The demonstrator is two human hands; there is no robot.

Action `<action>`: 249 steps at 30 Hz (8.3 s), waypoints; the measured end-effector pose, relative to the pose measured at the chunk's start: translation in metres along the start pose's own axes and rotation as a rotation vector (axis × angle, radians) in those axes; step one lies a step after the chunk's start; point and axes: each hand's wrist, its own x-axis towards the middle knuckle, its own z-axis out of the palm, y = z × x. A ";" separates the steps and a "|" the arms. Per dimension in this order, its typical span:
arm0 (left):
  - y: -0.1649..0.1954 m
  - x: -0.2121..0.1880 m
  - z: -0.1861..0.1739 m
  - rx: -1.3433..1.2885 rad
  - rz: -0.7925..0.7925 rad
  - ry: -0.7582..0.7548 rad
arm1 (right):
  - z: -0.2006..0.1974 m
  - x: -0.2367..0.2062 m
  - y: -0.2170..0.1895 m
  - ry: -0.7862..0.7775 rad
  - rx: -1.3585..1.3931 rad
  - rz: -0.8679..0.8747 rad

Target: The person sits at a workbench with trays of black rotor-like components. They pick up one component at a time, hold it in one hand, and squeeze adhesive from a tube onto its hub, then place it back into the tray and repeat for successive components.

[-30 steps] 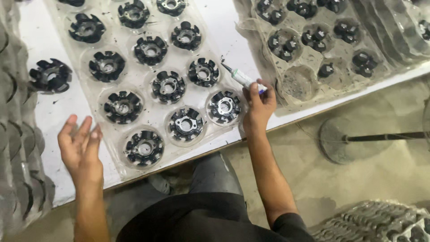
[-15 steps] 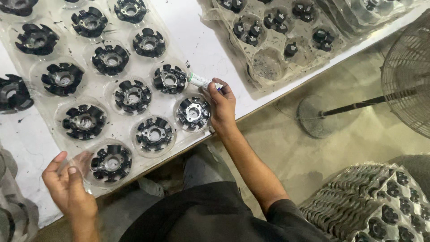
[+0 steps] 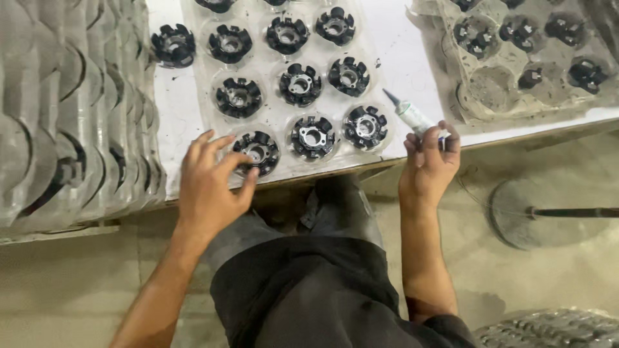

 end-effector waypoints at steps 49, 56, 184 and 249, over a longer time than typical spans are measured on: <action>0.077 0.050 -0.012 -1.414 0.168 0.218 | 0.076 -0.102 -0.056 -0.578 -0.725 -0.823; 0.080 0.053 -0.001 -1.564 0.081 0.215 | 0.073 -0.094 -0.067 -0.647 -0.758 -0.801; 0.104 0.031 0.012 -1.512 0.104 0.248 | 0.052 -0.108 -0.085 -0.609 -0.738 -0.847; -0.089 0.153 0.083 0.223 -0.100 0.030 | 0.021 -0.101 -0.055 -0.173 -0.407 -0.414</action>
